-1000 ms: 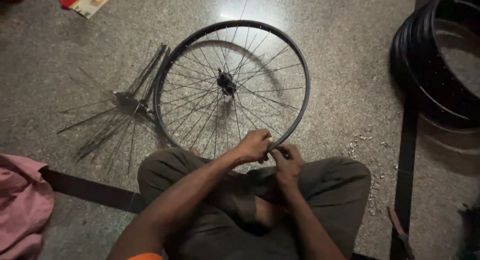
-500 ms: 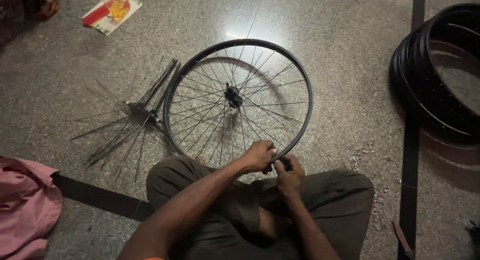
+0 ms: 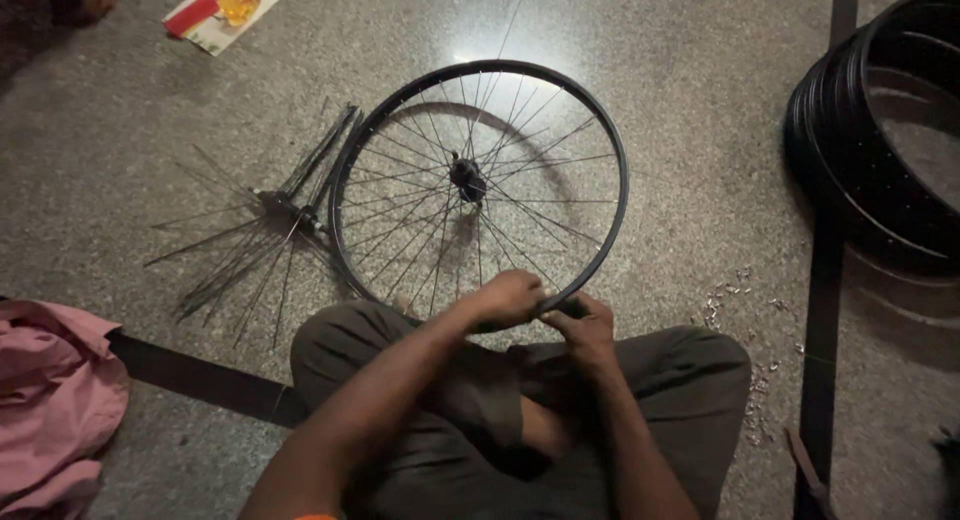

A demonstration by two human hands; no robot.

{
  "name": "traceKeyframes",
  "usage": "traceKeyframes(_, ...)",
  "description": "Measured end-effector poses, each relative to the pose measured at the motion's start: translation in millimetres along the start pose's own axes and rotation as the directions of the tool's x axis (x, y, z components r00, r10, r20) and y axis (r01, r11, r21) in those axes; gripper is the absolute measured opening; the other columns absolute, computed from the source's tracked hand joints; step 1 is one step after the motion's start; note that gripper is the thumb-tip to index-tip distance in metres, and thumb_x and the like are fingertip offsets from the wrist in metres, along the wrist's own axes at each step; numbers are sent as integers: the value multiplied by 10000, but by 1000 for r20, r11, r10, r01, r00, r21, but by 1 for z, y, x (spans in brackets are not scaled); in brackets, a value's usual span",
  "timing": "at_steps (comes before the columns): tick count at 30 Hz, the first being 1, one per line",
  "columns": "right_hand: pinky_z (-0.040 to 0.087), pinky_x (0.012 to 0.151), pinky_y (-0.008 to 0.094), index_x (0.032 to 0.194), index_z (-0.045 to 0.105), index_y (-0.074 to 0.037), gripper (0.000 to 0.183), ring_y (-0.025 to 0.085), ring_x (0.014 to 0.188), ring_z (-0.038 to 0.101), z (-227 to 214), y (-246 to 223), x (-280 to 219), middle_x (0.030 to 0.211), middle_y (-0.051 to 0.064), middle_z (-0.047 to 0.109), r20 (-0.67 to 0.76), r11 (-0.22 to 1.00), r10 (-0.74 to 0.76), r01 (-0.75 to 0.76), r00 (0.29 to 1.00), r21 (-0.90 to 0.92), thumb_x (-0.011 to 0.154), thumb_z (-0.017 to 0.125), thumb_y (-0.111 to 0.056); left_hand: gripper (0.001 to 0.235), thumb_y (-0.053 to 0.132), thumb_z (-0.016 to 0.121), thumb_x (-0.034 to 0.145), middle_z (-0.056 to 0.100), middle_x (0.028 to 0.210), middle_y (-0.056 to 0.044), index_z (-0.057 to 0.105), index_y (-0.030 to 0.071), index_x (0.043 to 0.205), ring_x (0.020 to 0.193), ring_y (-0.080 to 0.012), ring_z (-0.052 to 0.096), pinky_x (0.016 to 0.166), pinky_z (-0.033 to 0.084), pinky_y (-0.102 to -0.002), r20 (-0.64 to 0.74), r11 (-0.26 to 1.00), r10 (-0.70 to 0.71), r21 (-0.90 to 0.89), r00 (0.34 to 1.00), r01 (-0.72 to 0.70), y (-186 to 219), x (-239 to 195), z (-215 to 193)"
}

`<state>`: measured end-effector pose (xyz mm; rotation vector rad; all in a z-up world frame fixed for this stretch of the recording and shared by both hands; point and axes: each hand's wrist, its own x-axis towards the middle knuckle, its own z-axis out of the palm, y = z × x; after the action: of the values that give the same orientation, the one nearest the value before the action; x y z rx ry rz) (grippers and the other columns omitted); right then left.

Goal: The person sits on the floor and installs bicycle spokes into a wheel rim, threading them through the rim holes and into the hub. They then secure each spoke with a nipple, tightening it by hand to build the wheel structure.

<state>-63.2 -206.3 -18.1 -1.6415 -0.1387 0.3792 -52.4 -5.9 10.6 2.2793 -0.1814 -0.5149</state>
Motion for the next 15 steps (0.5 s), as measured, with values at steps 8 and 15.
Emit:
traceKeyframes(8,558,708,281,948,735,22,144,138,779,698,-3,11,3,869,67,766,21,999,39,-40,999,35,813,783,19,465,421,546,994,710,988,-266,733,-3,952,962,-452,666,860,521,-518,-28,999,-34,-28,999,33,2,-3,1)
traceKeyframes(15,571,727,270,946,740,6,149,118,797,703,-1,2,2,880,50,766,28,999,37,-38,999,12,805,785,-18,388,350,554,1012,708,970,-259,731,5,1000,943,-436,675,859,512,-519,-12,999,5,37,1000,-5,-2,-5,3)
